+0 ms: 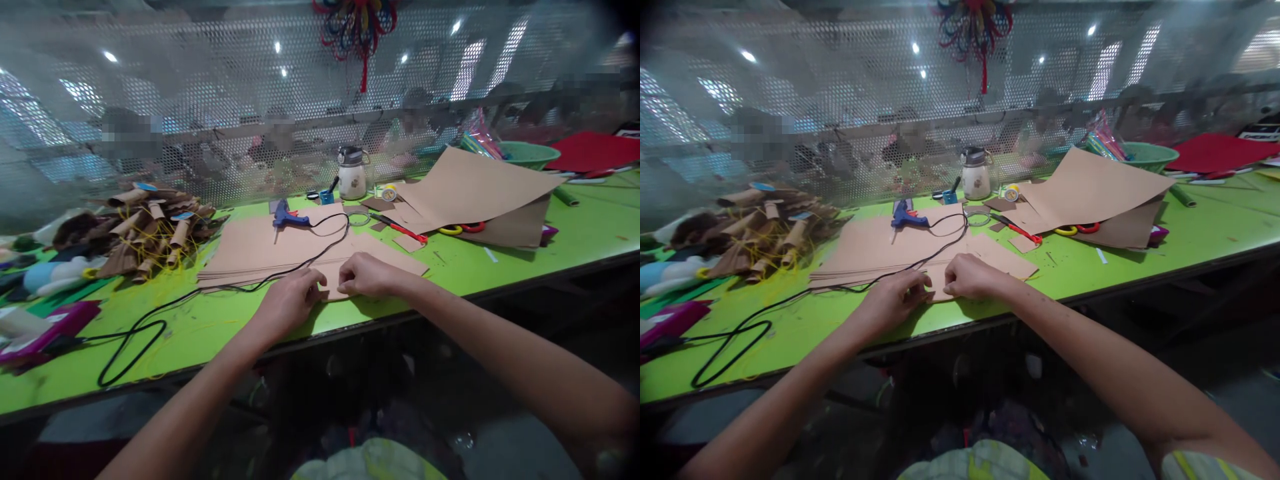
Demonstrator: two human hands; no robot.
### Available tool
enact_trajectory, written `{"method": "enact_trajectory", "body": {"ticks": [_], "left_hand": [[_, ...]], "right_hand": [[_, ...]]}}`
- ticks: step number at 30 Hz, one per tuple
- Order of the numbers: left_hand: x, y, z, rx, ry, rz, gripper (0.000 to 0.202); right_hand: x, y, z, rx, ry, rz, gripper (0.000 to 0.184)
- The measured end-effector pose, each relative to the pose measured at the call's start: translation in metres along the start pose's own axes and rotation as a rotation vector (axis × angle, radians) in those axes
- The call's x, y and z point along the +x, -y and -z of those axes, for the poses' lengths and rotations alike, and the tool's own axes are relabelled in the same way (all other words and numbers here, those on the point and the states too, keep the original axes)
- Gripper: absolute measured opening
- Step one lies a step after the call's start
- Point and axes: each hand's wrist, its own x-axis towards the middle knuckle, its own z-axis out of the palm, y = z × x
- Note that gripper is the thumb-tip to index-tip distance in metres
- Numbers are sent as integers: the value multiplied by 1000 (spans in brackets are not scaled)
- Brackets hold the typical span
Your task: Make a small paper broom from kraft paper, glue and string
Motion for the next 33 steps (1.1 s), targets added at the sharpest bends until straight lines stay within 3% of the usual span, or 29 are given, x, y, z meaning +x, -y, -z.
{"method": "enact_trajectory", "body": {"ticks": [7, 16, 20, 22, 25, 28, 33], "left_hand": [[-11, -8, -2, 79, -27, -119, 17], [-10, -2, -12, 225, -97, -168, 20], [-11, 0, -15, 236, -124, -181, 21], [-11, 1, -16, 210, -139, -177, 21], [-11, 3, -17, 161, -166, -162, 19], [-11, 4, -18, 110, -178, -157, 19], [-10, 4, -17, 58, -166, -131, 18]], "right_hand": [[5, 4, 5, 24, 65, -66, 11], [5, 2, 4, 49, 22, -57, 9], [-6, -2, 2, 45, -88, 19, 8], [-19, -7, -1, 13, -243, 102, 12], [-42, -15, -9, -148, -507, 405, 15], [-58, -21, -19, -376, -483, 536, 17], [-60, -24, -26, -544, -445, 477, 19]]}}
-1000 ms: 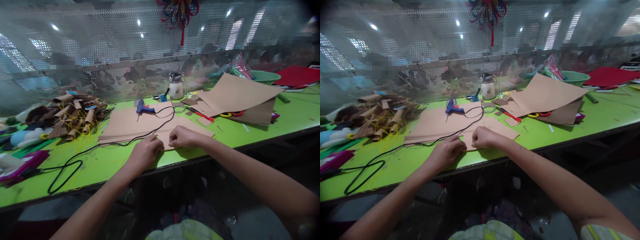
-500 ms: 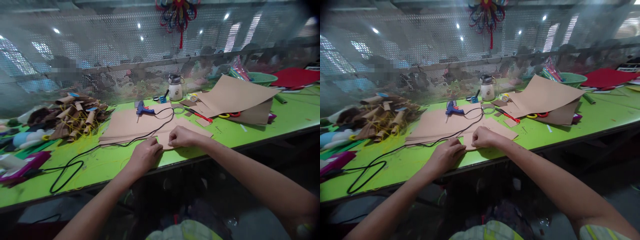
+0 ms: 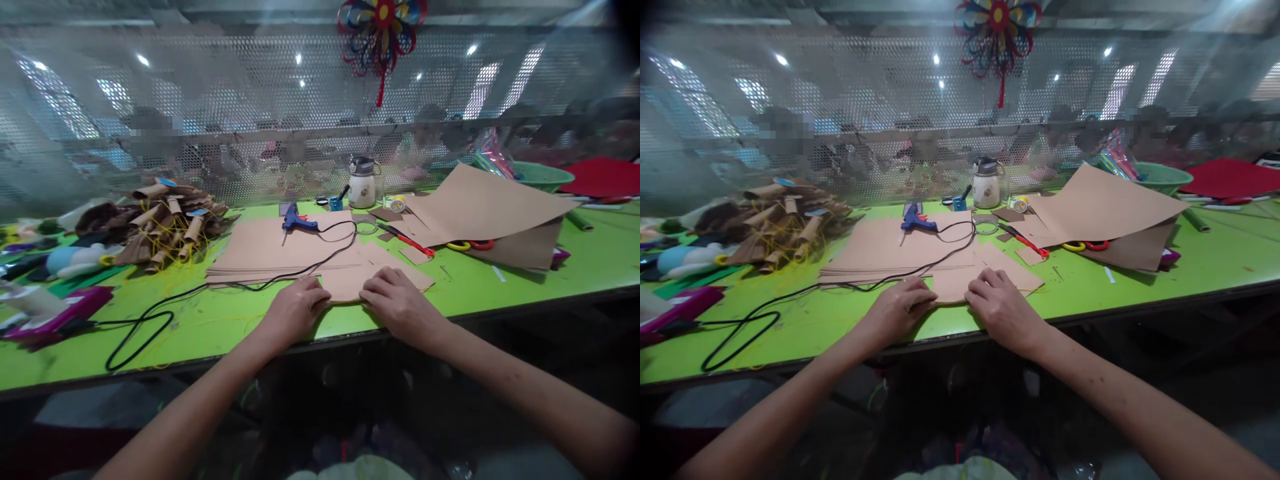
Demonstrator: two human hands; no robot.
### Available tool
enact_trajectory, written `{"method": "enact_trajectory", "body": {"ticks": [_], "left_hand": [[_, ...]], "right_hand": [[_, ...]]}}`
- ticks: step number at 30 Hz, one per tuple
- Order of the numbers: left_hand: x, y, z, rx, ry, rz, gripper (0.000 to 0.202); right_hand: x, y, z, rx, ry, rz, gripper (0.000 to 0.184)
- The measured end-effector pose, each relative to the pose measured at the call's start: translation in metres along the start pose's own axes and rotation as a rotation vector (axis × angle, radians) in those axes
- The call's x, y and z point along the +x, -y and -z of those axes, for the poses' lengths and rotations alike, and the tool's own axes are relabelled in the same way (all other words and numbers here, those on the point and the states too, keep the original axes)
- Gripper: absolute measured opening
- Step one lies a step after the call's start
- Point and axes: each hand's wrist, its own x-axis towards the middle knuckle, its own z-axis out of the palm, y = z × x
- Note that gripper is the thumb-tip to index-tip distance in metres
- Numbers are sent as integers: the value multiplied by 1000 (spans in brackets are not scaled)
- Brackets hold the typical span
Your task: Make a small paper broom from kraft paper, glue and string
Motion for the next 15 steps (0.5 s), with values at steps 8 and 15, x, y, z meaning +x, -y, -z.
{"method": "enact_trajectory", "body": {"ticks": [8, 15], "left_hand": [[7, 6, 5, -118, 113, 75, 18], [21, 14, 13, -198, 238, 137, 20]], "right_hand": [[8, -19, -17, 135, -59, 39, 23], [16, -35, -17, 336, -29, -6, 18]]}}
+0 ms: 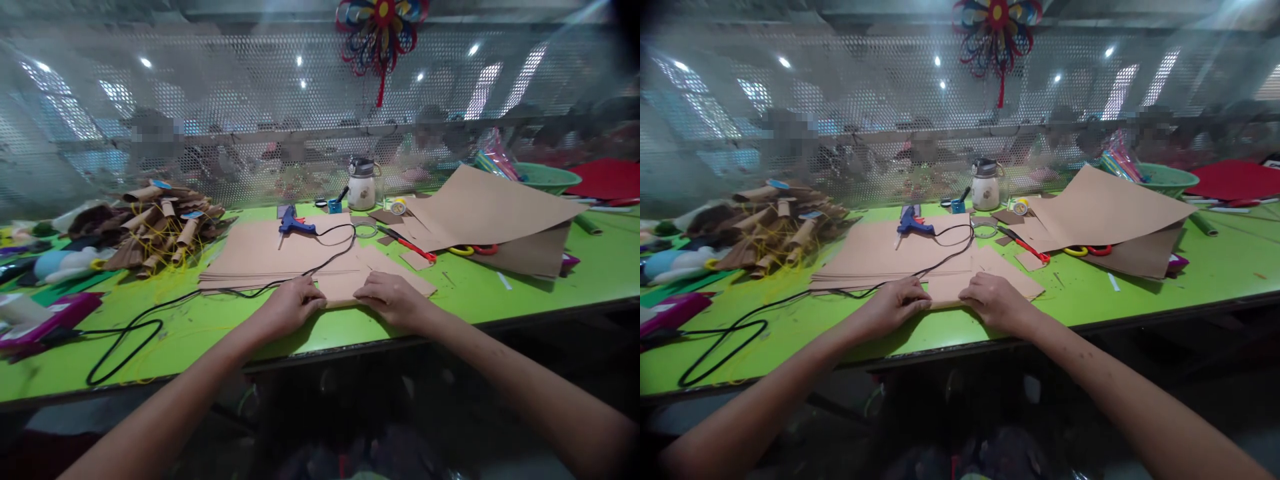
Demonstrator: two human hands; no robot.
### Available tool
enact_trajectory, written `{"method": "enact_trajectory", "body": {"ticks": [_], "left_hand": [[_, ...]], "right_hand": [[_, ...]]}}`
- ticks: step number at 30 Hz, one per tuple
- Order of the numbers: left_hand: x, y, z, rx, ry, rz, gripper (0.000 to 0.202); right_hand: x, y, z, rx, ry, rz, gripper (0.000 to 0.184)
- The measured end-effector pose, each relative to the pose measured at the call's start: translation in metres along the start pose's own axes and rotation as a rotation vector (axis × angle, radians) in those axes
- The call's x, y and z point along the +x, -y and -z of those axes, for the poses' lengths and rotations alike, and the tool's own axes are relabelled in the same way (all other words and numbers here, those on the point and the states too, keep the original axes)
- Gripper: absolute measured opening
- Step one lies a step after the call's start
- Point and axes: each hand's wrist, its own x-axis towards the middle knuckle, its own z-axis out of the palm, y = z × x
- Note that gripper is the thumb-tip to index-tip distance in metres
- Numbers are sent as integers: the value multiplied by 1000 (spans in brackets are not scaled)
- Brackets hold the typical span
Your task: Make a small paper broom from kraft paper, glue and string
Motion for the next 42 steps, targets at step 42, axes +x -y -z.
{"method": "enact_trajectory", "body": {"ticks": [42], "left_hand": [[-8, -3, -17, 73, -123, -91, 27]], "right_hand": [[15, 3, 5, 15, 308, -60, 25]]}}
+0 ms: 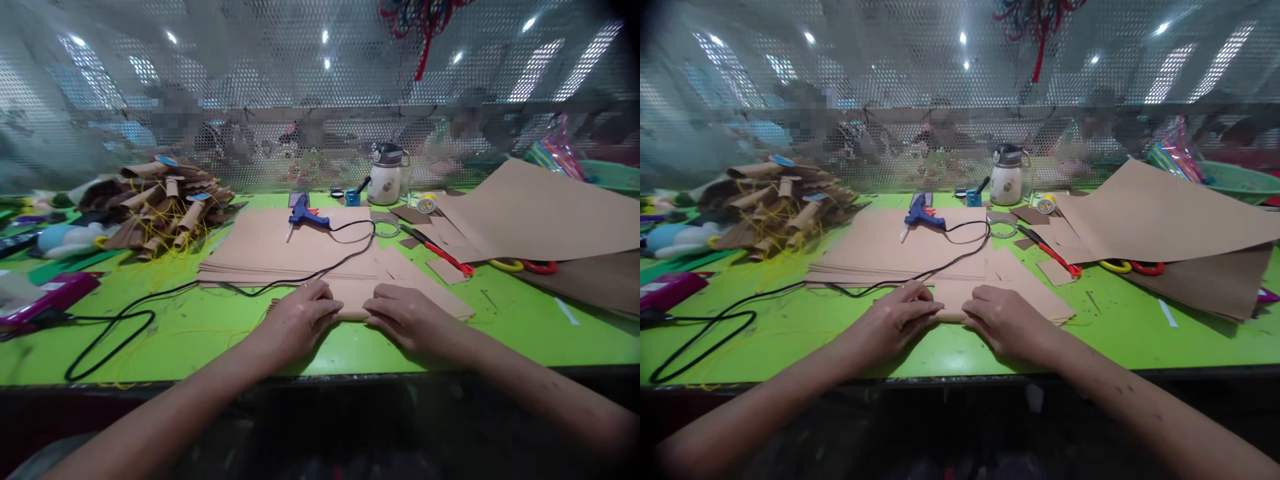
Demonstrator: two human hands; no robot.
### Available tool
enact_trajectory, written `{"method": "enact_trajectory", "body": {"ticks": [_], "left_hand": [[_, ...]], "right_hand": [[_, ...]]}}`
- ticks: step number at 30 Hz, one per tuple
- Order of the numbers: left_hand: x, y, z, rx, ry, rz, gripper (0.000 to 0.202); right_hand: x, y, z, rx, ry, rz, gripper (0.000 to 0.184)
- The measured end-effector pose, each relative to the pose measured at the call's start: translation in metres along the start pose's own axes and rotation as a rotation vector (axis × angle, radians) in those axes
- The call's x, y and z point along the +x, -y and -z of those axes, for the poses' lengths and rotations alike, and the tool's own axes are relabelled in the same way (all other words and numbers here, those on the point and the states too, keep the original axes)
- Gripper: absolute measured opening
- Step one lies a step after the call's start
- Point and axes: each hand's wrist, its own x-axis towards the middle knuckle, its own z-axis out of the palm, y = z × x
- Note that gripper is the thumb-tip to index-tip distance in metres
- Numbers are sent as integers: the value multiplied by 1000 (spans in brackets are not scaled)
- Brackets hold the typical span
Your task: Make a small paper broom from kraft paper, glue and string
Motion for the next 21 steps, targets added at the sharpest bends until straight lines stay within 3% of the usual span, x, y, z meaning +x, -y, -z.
{"method": "enact_trajectory", "body": {"ticks": [13, 21], "left_hand": [[4, 1, 4, -43, 88, 49, 25], [3, 2, 1, -4, 68, 60, 27]], "right_hand": [[-1, 3, 4, 74, 12, -35, 24], [19, 2, 1, 215, -48, -178, 17]]}}
